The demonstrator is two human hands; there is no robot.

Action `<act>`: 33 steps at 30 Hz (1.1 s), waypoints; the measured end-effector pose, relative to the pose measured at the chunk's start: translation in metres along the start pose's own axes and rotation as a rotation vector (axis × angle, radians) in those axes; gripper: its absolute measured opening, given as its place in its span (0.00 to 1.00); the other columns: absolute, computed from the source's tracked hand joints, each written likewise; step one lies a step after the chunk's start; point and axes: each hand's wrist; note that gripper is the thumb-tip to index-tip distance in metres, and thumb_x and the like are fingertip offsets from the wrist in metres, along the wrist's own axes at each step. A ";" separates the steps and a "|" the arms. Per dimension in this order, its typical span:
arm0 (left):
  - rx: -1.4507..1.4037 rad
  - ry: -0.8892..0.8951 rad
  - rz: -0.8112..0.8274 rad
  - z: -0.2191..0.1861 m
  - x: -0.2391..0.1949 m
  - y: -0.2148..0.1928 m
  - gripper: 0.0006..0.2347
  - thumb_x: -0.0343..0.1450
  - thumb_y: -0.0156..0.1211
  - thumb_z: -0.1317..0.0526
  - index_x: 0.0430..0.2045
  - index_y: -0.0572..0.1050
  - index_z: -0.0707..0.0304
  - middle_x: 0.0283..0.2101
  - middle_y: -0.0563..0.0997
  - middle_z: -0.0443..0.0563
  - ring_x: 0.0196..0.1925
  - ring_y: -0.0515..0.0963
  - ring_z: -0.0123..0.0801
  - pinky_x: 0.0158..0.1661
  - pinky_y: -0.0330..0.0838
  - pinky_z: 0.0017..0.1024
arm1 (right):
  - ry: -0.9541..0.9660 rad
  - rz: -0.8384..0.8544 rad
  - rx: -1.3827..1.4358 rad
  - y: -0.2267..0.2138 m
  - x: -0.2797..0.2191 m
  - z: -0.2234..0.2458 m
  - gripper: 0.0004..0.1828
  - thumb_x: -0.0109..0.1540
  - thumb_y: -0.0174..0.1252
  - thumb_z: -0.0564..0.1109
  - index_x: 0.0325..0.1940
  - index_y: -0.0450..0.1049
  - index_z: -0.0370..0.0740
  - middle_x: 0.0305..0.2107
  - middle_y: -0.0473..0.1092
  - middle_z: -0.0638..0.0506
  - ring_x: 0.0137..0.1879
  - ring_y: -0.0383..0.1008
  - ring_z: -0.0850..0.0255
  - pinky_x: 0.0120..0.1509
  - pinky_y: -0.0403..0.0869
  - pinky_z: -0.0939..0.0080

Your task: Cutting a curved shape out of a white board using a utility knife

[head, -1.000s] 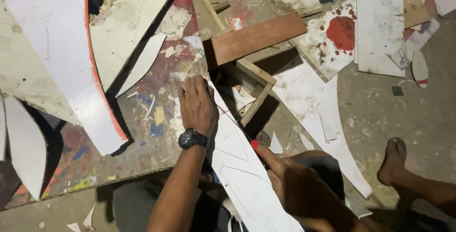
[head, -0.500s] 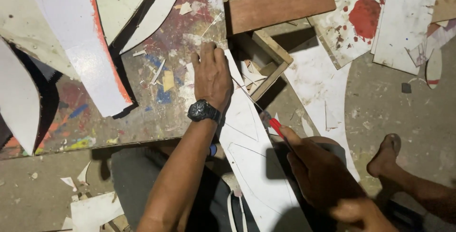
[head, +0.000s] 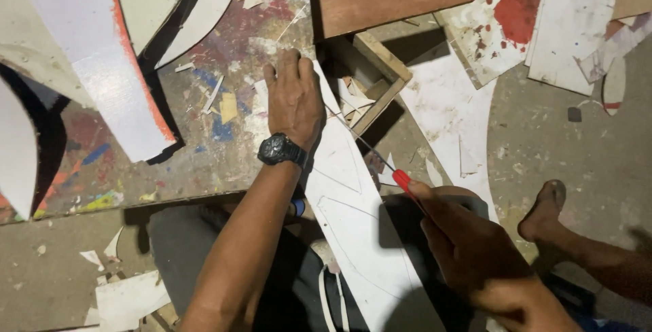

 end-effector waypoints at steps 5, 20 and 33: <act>0.022 0.028 -0.017 -0.001 0.003 -0.004 0.08 0.69 0.45 0.78 0.36 0.69 0.71 0.54 0.73 0.74 0.59 0.72 0.68 0.57 0.63 0.64 | -0.192 -0.014 -0.020 0.004 0.024 0.000 0.28 0.66 0.51 0.40 0.72 0.64 0.46 0.36 0.77 0.44 0.41 0.76 0.42 0.51 0.72 0.48; 0.050 -0.016 0.070 0.003 -0.003 0.008 0.12 0.68 0.48 0.78 0.43 0.70 0.71 0.56 0.71 0.69 0.63 0.69 0.66 0.61 0.62 0.63 | -0.034 0.037 -0.110 0.021 0.017 -0.003 0.31 0.65 0.51 0.45 0.74 0.61 0.56 0.46 0.77 0.44 0.42 0.77 0.42 0.41 0.73 0.46; -0.011 -0.001 0.033 0.000 -0.002 0.000 0.12 0.67 0.46 0.79 0.41 0.69 0.72 0.56 0.72 0.76 0.62 0.70 0.68 0.61 0.61 0.67 | 0.303 0.213 -0.056 -0.007 0.000 0.025 0.34 0.64 0.50 0.51 0.76 0.58 0.71 0.43 0.81 0.57 0.36 0.86 0.59 0.36 0.76 0.54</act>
Point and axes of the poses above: each hand's wrist, its own x-axis towards the middle knuckle, its own y-axis out of the palm, z = x × y
